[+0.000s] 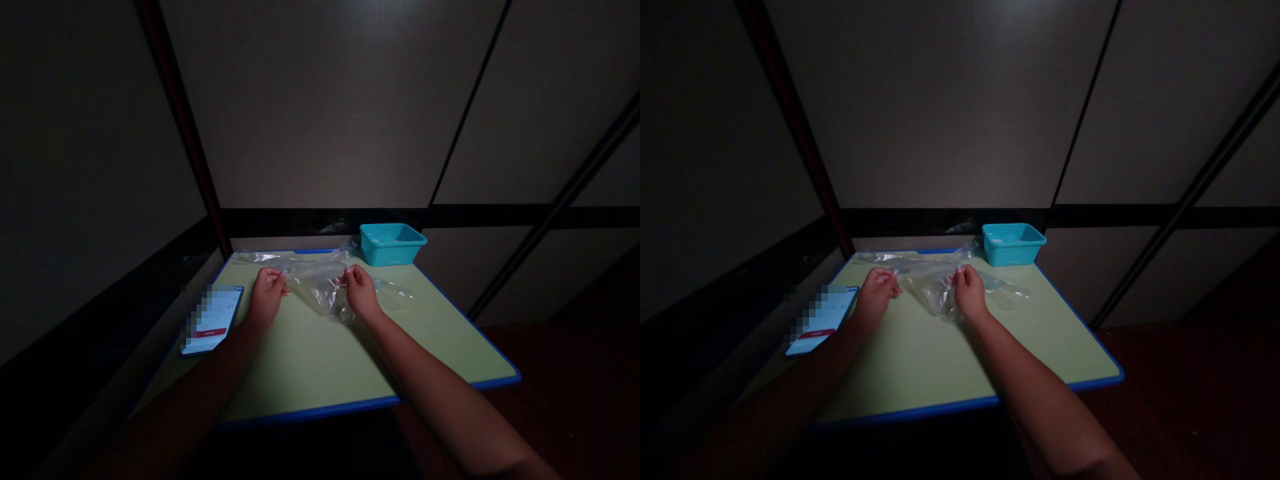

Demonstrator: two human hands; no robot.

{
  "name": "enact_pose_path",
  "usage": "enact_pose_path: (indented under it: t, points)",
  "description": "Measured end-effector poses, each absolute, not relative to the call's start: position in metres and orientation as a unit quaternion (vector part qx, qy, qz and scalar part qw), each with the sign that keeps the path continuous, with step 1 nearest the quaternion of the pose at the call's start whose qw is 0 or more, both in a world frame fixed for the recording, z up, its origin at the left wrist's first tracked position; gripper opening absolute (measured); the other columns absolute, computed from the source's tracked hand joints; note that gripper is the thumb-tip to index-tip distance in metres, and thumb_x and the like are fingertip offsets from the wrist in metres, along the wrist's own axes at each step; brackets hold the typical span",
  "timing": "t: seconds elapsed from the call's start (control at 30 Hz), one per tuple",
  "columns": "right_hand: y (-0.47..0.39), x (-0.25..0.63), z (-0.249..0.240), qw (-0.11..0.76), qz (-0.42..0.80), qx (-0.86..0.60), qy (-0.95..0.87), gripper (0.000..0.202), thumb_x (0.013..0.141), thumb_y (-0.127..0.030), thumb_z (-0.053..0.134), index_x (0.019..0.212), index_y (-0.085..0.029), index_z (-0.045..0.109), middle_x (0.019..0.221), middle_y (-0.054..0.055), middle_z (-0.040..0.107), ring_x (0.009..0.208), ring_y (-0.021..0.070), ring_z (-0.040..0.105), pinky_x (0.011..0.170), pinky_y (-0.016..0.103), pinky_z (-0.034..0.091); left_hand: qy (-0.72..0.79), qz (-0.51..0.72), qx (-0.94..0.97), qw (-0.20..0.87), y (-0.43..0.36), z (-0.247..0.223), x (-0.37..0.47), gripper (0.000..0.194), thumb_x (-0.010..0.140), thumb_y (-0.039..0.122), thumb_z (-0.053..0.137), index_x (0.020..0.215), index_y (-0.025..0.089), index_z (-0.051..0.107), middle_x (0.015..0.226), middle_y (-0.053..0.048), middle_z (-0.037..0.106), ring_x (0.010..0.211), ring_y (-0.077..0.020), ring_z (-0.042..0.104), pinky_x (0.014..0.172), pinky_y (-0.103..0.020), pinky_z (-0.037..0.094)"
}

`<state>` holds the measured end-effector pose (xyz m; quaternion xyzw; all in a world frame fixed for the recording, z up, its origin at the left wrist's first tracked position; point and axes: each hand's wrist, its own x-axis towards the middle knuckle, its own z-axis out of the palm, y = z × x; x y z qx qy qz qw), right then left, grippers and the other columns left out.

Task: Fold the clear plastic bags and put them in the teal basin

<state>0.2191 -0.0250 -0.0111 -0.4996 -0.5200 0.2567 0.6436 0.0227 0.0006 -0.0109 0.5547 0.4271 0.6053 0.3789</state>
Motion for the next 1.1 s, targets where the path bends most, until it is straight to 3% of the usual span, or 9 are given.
enact_pose_path:
  t: [0.13,0.23,0.33,0.7,0.9,1.1]
  points:
    - [-0.026,0.213,-0.011,0.651,0.328,-0.472,-0.497,0.035,0.077,-0.053,0.050,0.065,-0.021,0.044,0.061,-0.001,0.052,0.060,0.0146,0.051,0.060,0.027,0.042,0.399,0.573,0.701,0.148,-0.012,-0.007,0.025,0.015,0.076,0.030,0.058,0.084,0.020,0.050,0.083,-0.002,0.055,0.080,-0.0170,0.054,0.072,-0.028,0.043]
    - [-0.032,0.206,-0.009,0.631,0.429,-0.430,-0.483,0.033,0.074,-0.052,0.054,0.069,-0.022,0.043,0.060,-0.003,0.051,0.053,0.0126,0.050,0.054,0.025,0.041,0.314,0.470,0.822,0.065,-0.023,-0.003,0.030,0.023,0.071,0.031,0.067,0.089,0.020,0.057,0.095,-0.006,0.056,0.096,-0.0224,0.049,0.086,-0.035,0.039]
    - [-0.038,0.201,-0.005,0.603,0.483,-0.429,-0.468,0.031,0.073,-0.050,0.055,0.071,-0.022,0.042,0.059,-0.004,0.052,0.047,0.0107,0.047,0.047,0.023,0.039,0.281,0.392,0.874,0.061,-0.028,-0.002,0.034,0.030,0.068,0.033,0.072,0.092,0.021,0.060,0.099,-0.006,0.057,0.099,-0.0240,0.047,0.088,-0.037,0.037]
    - [-0.038,0.204,0.003,0.595,0.539,-0.435,-0.407,0.026,0.079,-0.045,0.050,0.075,-0.024,0.036,0.071,0.000,0.064,0.053,0.0152,0.060,0.042,0.023,0.038,0.254,0.331,0.904,0.094,-0.025,-0.006,0.030,0.022,0.074,0.032,0.066,0.061,0.018,0.055,0.079,-0.004,0.056,0.085,-0.0198,0.047,0.076,-0.031,0.039]
    - [-0.035,0.217,0.007,0.676,0.472,-0.432,-0.366,0.030,0.079,-0.047,0.051,0.077,-0.023,0.034,0.072,0.000,0.064,0.053,0.0145,0.060,0.046,0.026,0.044,0.303,0.390,0.866,0.080,-0.018,-0.008,0.026,0.033,0.085,0.031,0.046,0.057,0.019,0.060,0.077,-0.005,0.057,0.084,-0.0197,0.048,0.079,-0.034,0.038]
    - [-0.034,0.221,0.005,0.681,0.457,-0.448,-0.357,0.029,0.079,-0.048,0.049,0.077,-0.023,0.035,0.069,0.000,0.064,0.048,0.0140,0.058,0.045,0.026,0.045,0.419,0.471,0.764,0.141,-0.005,-0.015,0.024,0.043,0.084,0.041,0.043,0.048,0.020,0.050,0.056,-0.001,0.049,0.063,-0.0170,0.048,0.068,-0.029,0.038]
